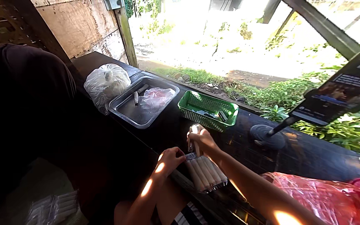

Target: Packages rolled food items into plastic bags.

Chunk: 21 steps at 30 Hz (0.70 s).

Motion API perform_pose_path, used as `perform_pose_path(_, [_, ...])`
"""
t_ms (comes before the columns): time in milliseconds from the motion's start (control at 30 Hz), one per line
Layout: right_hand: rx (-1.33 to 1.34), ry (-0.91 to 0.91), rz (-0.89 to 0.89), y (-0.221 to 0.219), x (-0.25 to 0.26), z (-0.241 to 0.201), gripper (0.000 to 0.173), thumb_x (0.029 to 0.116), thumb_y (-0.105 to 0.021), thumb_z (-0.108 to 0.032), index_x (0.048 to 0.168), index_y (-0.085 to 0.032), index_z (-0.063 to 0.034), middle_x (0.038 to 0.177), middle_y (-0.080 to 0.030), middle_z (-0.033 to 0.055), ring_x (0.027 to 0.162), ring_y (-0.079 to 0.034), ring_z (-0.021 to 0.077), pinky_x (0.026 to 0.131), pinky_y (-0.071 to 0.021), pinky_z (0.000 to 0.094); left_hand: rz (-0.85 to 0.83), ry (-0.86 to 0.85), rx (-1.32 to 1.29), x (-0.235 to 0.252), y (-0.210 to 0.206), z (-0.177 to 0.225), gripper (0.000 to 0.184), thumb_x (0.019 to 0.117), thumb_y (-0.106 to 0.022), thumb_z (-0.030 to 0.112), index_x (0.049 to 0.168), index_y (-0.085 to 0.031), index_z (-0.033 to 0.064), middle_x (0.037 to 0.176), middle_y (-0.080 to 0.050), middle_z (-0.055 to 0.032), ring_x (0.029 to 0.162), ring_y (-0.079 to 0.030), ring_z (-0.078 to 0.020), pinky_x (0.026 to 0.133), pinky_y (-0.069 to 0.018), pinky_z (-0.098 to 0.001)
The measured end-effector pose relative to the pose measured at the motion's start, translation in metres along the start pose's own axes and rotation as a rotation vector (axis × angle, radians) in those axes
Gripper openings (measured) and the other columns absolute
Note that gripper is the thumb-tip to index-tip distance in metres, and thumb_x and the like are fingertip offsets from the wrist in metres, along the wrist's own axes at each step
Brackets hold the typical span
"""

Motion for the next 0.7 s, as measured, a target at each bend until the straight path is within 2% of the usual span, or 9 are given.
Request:
perform_pose_path(100, [-0.237, 0.032, -0.087, -0.022, 0.006, 0.011, 0.034, 0.0922, -0.061, -0.003, 0.125, -0.053, 0.0038, 0.099, -0.062, 0.0154, 0.079, -0.064, 0.0208, 0.073, -0.0551, 0.0389, 0.002, 0.016, -0.015, 0.000, 0.001, -0.001, 0.027, 0.1002, -0.066, 0.024, 0.116, -0.069, 0.0024, 0.112, -0.070, -0.0151, 0.109, -0.065, -0.0260, 0.099, -0.0475, -0.0482])
perform_pose_path(167, [-0.280, 0.032, -0.102, -0.029, 0.008, 0.017, 0.035, 0.0908, -0.061, -0.001, 0.124, -0.052, 0.0034, 0.100, -0.062, 0.0155, 0.078, -0.064, 0.0204, 0.072, -0.0554, 0.0388, 0.007, 0.023, -0.019, 0.000, 0.002, -0.001, 0.027, 0.0993, -0.067, 0.024, 0.114, -0.069, 0.0024, 0.111, -0.069, -0.0156, 0.108, -0.064, -0.0268, 0.098, -0.0472, -0.0490])
perform_pose_path(233, [-0.270, 0.007, -0.073, -0.029, 0.008, 0.021, 0.028, 0.0927, -0.060, -0.003, 0.120, -0.053, 0.0020, 0.095, -0.061, 0.0131, 0.075, -0.062, 0.0186, 0.070, -0.0543, 0.0377, 0.008, 0.026, -0.018, 0.000, 0.002, -0.003, 0.027, 0.0989, -0.067, 0.025, 0.114, -0.069, 0.0026, 0.111, -0.069, -0.0155, 0.109, -0.064, -0.0275, 0.098, -0.0473, -0.0503])
perform_pose_path(300, [-0.262, -0.033, -0.031, -0.028, 0.009, 0.023, 0.019, 0.1003, -0.060, -0.012, 0.115, -0.054, -0.0007, 0.083, -0.060, 0.0080, 0.067, -0.060, 0.0155, 0.066, -0.0531, 0.0347, 0.004, 0.022, -0.026, 0.000, 0.002, -0.003, 0.028, 0.0990, -0.068, 0.026, 0.114, -0.069, 0.0029, 0.111, -0.070, -0.0152, 0.109, -0.065, -0.0275, 0.098, -0.0475, -0.0505])
perform_pose_path(367, [-0.261, -0.064, 0.002, -0.027, 0.011, 0.026, 0.019, 0.1043, -0.060, -0.022, 0.109, -0.055, -0.0034, 0.073, -0.056, 0.0039, 0.059, -0.057, 0.0129, 0.061, -0.0516, 0.0314, -0.003, 0.022, -0.034, 0.000, 0.002, -0.003, 0.028, 0.0994, -0.067, 0.027, 0.114, -0.069, 0.0035, 0.111, -0.069, -0.0153, 0.109, -0.064, -0.0276, 0.098, -0.0473, -0.0508])
perform_pose_path(433, [-0.285, -0.050, 0.029, -0.027, 0.011, 0.026, 0.022, 0.1049, -0.059, -0.026, 0.105, -0.055, -0.0042, 0.071, -0.054, 0.0030, 0.057, -0.054, 0.0128, 0.060, -0.0503, 0.0315, -0.012, 0.022, -0.024, -0.001, 0.001, -0.002, 0.028, 0.1000, -0.066, 0.026, 0.116, -0.069, 0.0037, 0.113, -0.069, -0.0157, 0.111, -0.064, -0.0282, 0.100, -0.0469, -0.0507])
perform_pose_path(500, [-0.353, 0.002, 0.045, -0.030, 0.011, 0.023, 0.024, 0.1045, -0.060, -0.027, 0.105, -0.056, -0.0037, 0.076, -0.055, 0.0044, 0.061, -0.055, 0.0138, 0.063, -0.0500, 0.0336, -0.016, 0.015, -0.003, -0.002, 0.003, -0.001, 0.029, 0.1006, -0.065, 0.026, 0.117, -0.069, 0.0030, 0.114, -0.069, -0.0165, 0.113, -0.064, -0.0289, 0.101, -0.0463, -0.0508])
perform_pose_path(633, [-0.521, 0.059, 0.001, -0.039, 0.007, 0.017, 0.029, 0.1039, -0.060, -0.028, 0.112, -0.059, 0.0006, 0.089, -0.061, 0.0116, 0.080, -0.060, 0.0217, 0.077, -0.0497, 0.0419, -0.024, -0.020, 0.025, -0.002, 0.001, 0.000, 0.030, 0.1004, -0.065, 0.026, 0.118, -0.069, 0.0019, 0.116, -0.069, -0.0173, 0.116, -0.064, -0.0287, 0.103, -0.0457, -0.0506])
perform_pose_path(700, [-0.513, 0.049, -0.036, -0.039, 0.008, 0.015, 0.029, 0.1034, -0.061, -0.027, 0.114, -0.058, 0.0003, 0.091, -0.062, 0.0118, 0.079, -0.060, 0.0209, 0.077, -0.0505, 0.0412, -0.017, -0.032, 0.008, -0.003, 0.002, 0.000, 0.030, 0.1010, -0.064, 0.025, 0.118, -0.068, 0.0011, 0.115, -0.069, -0.0175, 0.114, -0.064, -0.0284, 0.102, -0.0464, -0.0500])
Point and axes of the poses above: each hand's wrist, its own x-axis towards the middle knuckle, its own y-axis out of the back of the hand, z = x × y, the point moved 8 cm from there along x, towards the middle knuckle
